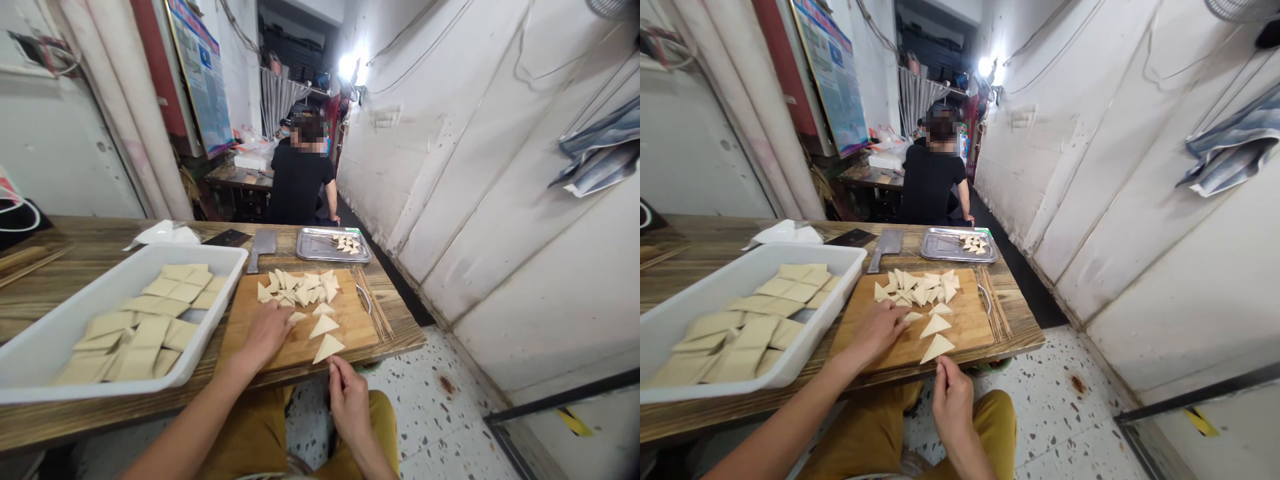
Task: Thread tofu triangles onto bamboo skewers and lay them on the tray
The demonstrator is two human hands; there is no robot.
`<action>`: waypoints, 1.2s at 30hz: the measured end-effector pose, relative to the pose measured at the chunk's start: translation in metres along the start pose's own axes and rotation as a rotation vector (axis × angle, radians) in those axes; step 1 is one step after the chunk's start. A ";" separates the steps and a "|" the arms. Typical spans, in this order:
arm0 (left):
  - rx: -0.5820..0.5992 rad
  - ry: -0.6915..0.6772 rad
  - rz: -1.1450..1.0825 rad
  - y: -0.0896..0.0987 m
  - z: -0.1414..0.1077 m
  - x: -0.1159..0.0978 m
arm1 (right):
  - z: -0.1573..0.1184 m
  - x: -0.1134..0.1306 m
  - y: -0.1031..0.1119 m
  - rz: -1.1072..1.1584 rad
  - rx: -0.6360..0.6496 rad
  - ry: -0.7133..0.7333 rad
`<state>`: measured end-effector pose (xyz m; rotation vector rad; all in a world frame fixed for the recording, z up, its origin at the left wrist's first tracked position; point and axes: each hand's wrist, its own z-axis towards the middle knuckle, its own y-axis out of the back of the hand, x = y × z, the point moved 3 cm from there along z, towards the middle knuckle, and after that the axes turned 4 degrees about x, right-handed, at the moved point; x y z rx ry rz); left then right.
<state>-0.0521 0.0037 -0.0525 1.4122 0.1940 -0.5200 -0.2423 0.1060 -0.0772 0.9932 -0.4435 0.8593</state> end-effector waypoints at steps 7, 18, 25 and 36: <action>0.066 0.081 -0.007 0.002 -0.002 0.013 | -0.005 -0.003 -0.002 0.026 0.019 -0.017; -0.005 0.242 -1.137 -0.006 0.000 0.022 | -0.009 0.013 -0.005 0.095 0.079 0.020; -0.204 0.309 -1.111 0.007 -0.001 0.024 | -0.013 0.025 -0.009 0.123 0.125 0.060; -0.121 0.629 -1.883 0.001 -0.004 0.005 | -0.017 0.034 -0.013 0.090 0.216 0.063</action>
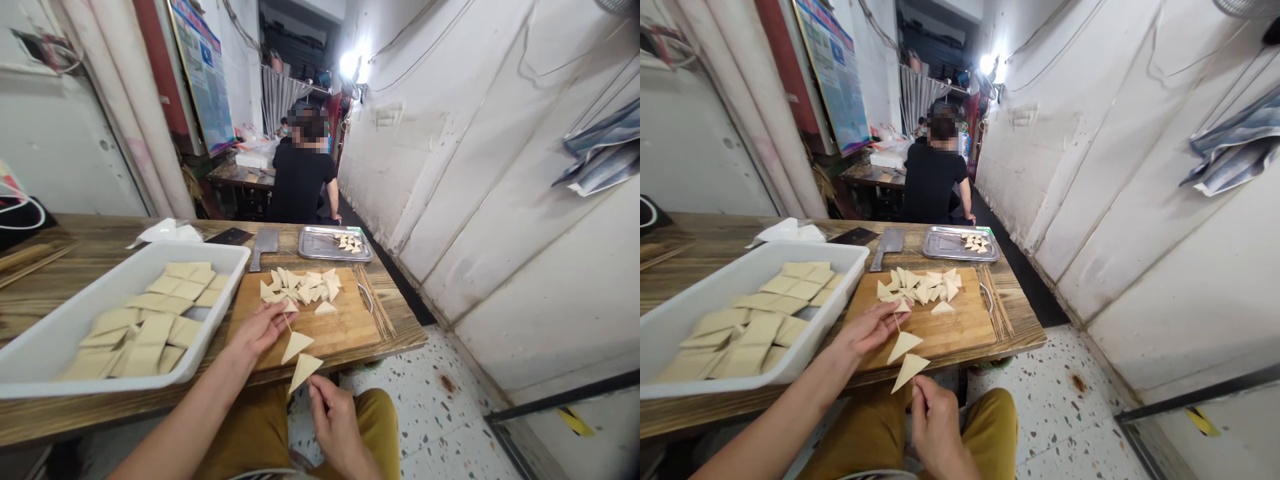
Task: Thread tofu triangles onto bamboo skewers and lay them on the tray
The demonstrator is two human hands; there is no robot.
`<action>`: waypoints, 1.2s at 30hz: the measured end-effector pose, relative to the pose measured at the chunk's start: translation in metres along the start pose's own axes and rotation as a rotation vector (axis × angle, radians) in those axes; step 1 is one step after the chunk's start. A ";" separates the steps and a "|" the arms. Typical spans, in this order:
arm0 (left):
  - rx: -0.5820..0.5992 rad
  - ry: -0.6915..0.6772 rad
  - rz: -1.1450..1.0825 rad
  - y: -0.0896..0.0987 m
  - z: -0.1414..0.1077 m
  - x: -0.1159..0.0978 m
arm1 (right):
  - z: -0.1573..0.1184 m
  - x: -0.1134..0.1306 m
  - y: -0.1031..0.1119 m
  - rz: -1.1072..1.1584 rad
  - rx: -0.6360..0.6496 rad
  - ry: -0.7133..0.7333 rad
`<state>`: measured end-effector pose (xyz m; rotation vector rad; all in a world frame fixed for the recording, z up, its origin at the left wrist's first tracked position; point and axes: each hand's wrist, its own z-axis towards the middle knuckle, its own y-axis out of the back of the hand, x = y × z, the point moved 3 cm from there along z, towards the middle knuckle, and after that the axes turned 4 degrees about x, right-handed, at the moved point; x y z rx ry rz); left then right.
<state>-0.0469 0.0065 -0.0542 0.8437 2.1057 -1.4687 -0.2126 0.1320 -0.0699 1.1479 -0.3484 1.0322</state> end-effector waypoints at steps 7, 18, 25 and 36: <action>-0.018 0.062 -0.101 0.000 0.002 0.001 | 0.000 -0.003 0.000 -0.022 0.006 -0.029; -0.004 0.046 -0.142 -0.005 -0.004 -0.001 | 0.001 -0.008 -0.002 -0.015 -0.006 -0.036; -0.004 0.052 -0.149 -0.006 -0.004 0.000 | 0.003 -0.007 -0.001 -0.009 -0.016 -0.019; 0.024 0.051 -0.121 -0.009 -0.009 0.002 | 0.006 -0.002 0.001 -0.013 -0.036 -0.014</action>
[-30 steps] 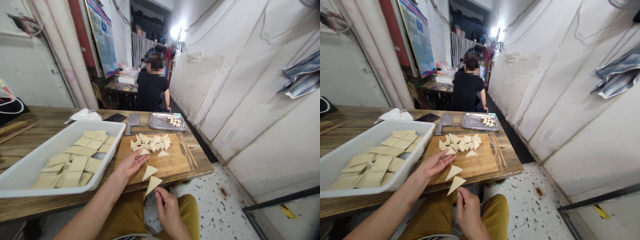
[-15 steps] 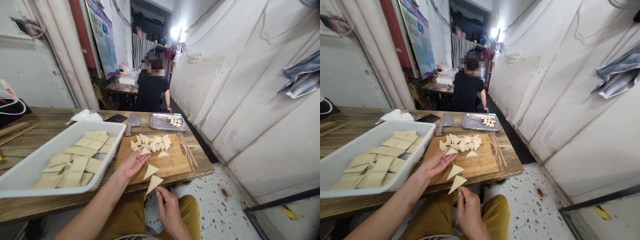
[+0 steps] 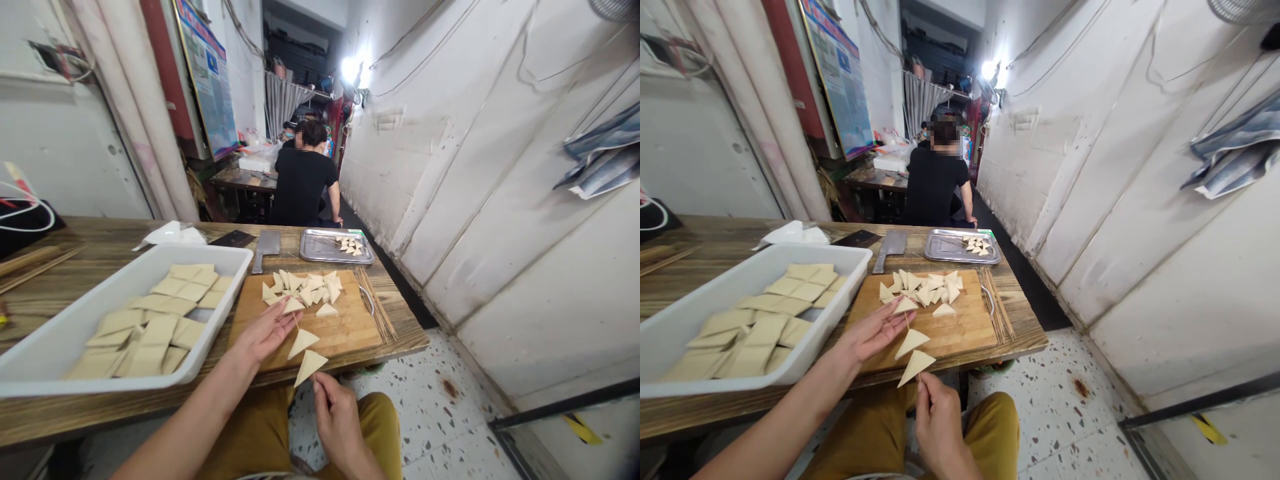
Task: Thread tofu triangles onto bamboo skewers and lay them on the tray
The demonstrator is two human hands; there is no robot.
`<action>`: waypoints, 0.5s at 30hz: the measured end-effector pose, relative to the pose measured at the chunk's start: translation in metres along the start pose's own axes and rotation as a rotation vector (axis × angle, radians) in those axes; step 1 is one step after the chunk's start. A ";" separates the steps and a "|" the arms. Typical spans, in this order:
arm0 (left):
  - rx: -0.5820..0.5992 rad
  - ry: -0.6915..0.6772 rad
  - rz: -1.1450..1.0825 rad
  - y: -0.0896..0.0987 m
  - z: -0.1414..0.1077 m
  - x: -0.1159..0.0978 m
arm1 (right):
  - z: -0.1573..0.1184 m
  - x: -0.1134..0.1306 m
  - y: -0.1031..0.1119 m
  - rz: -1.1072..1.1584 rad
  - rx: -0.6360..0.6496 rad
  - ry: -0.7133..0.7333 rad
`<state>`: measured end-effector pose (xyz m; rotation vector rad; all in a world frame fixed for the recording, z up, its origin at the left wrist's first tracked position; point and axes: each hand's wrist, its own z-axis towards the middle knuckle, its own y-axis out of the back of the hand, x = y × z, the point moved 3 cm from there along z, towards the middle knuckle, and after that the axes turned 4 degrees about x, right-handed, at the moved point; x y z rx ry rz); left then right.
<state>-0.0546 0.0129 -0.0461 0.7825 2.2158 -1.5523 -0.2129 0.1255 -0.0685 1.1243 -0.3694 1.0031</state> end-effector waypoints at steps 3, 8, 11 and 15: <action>-0.009 -0.014 -0.006 -0.002 -0.003 0.001 | 0.000 0.001 0.000 -0.008 -0.017 -0.004; -0.011 0.014 -0.003 -0.003 -0.006 0.003 | -0.001 0.000 0.000 -0.016 -0.047 0.008; -0.011 0.034 0.022 -0.003 -0.006 0.004 | -0.002 -0.001 -0.002 -0.019 -0.054 0.004; -0.004 0.033 0.017 -0.003 -0.004 0.004 | -0.003 -0.003 -0.003 -0.016 -0.057 0.012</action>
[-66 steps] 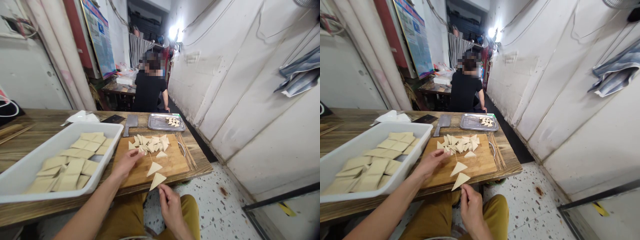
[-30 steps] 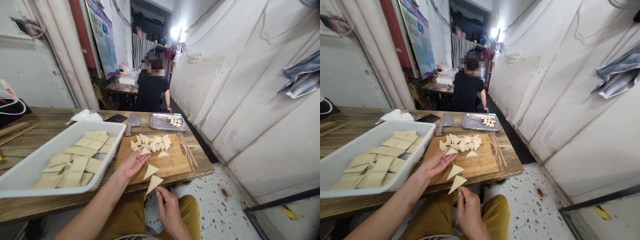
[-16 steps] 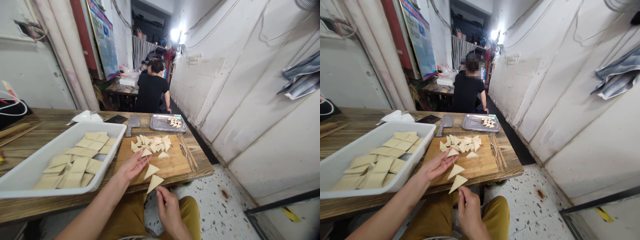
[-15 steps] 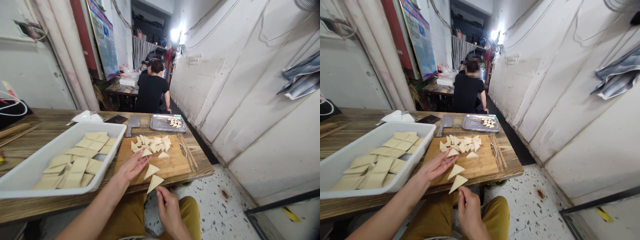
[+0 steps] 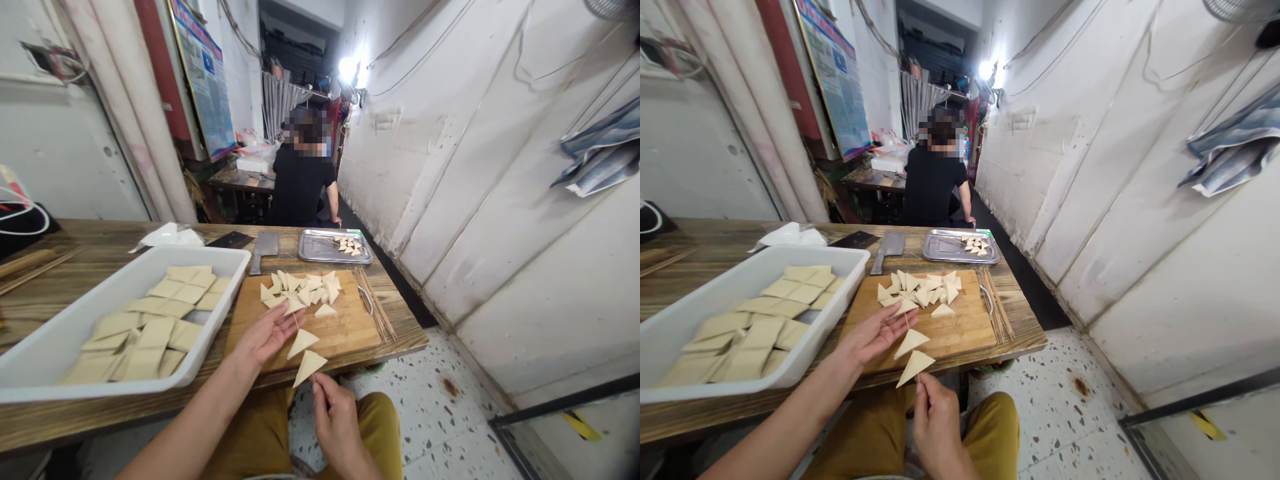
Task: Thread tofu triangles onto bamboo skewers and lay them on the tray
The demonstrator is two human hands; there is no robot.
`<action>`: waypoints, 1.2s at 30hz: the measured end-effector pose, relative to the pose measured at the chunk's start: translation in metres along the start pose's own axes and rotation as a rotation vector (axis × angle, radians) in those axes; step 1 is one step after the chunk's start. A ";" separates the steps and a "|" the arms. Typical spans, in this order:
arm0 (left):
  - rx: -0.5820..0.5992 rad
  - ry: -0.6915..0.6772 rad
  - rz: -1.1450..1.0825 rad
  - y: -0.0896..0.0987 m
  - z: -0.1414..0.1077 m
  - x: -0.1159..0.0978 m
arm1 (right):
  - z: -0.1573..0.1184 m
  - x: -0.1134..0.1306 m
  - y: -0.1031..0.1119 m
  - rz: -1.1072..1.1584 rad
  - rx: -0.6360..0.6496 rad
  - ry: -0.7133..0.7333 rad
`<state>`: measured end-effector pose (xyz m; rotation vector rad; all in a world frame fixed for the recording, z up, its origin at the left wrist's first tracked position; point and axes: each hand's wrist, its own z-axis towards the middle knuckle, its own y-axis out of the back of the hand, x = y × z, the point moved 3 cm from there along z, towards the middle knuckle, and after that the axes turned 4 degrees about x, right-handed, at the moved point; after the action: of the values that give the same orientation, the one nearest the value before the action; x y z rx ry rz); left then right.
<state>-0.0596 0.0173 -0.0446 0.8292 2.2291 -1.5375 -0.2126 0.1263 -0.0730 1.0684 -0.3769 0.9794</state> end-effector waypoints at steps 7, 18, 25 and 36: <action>-0.016 -0.044 0.037 0.001 -0.001 -0.001 | 0.000 0.001 0.000 -0.003 0.017 0.008; -0.033 0.011 0.035 -0.003 -0.005 0.000 | -0.002 0.001 -0.004 -0.006 -0.006 0.043; -0.012 0.009 0.012 0.000 -0.004 0.008 | -0.005 -0.003 -0.009 -0.051 -0.021 0.056; -0.017 0.010 0.015 -0.001 -0.006 0.011 | -0.004 -0.002 -0.010 -0.061 -0.032 0.076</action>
<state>-0.0681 0.0255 -0.0477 0.8485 2.2341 -1.5091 -0.2057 0.1278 -0.0818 1.0053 -0.2951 0.9543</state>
